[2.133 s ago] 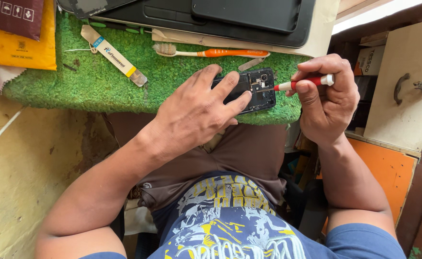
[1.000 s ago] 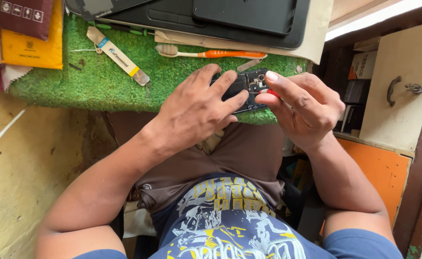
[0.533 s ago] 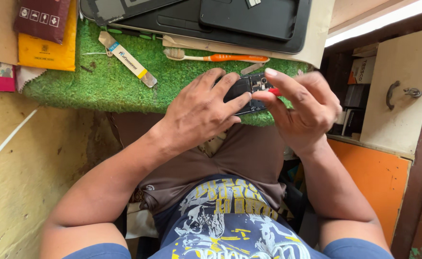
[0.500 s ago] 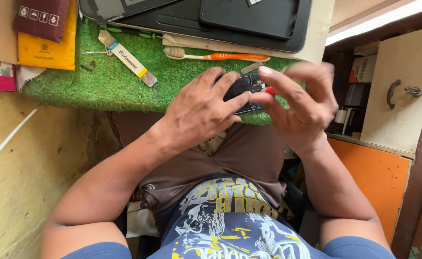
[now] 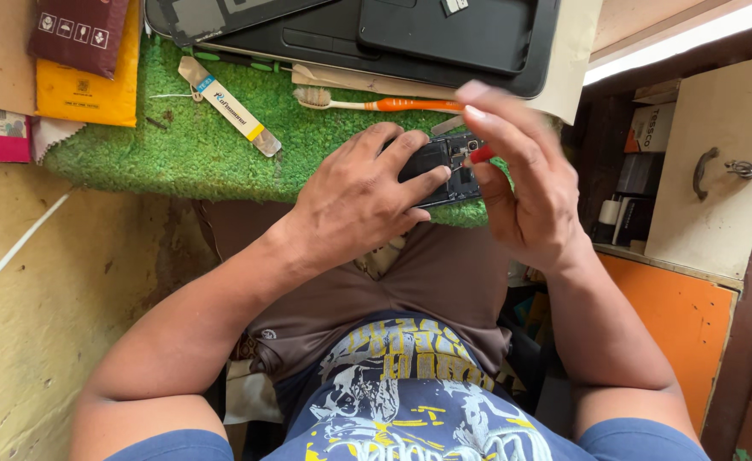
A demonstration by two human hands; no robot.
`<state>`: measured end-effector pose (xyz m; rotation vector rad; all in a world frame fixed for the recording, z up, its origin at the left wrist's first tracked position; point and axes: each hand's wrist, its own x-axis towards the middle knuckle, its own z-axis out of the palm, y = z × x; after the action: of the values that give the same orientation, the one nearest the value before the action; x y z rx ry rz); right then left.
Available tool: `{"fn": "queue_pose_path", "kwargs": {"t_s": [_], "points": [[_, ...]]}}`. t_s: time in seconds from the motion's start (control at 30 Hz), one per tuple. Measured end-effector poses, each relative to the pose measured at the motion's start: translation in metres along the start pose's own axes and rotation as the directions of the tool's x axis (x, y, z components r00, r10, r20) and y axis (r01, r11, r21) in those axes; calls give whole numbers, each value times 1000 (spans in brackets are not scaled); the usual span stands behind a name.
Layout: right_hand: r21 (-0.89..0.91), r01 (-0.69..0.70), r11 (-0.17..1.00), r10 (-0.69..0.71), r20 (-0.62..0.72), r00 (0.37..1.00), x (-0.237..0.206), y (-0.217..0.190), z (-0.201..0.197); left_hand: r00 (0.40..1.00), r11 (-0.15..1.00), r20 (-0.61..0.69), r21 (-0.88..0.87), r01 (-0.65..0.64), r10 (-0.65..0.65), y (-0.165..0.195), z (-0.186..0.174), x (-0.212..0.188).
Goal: The person unscrews the back cover of a disassembled smartphone on a green work mat using a red-handled screwdriver, then holds the assembled phone and plugs in a charging cable to test it. They then pick up a tube and apply its contents along the edge of the phone's back housing.
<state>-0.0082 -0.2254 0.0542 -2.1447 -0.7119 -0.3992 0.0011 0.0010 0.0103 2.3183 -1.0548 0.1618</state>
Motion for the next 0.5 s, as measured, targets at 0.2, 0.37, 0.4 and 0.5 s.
{"fn": "queue_pose_path", "kwargs": {"t_s": [0.2,0.37,0.4,0.5], "points": [[-75,-32,997,31,-10,999,2,1,3,1000,1000,-21,7,-9,9,0,1,0],[1,-15,1000,15,18,1000,3,-1,2,1000,1000,-14,13,-5,5,-1,1,0],[-4,-24,1000,24,45,999,2,-1,0,1000,1000,-14,14,-7,7,-1,1,0],[-45,-37,998,39,48,998,2,-1,-1,1000,1000,-17,6,-13,13,-1,2,0]]}}
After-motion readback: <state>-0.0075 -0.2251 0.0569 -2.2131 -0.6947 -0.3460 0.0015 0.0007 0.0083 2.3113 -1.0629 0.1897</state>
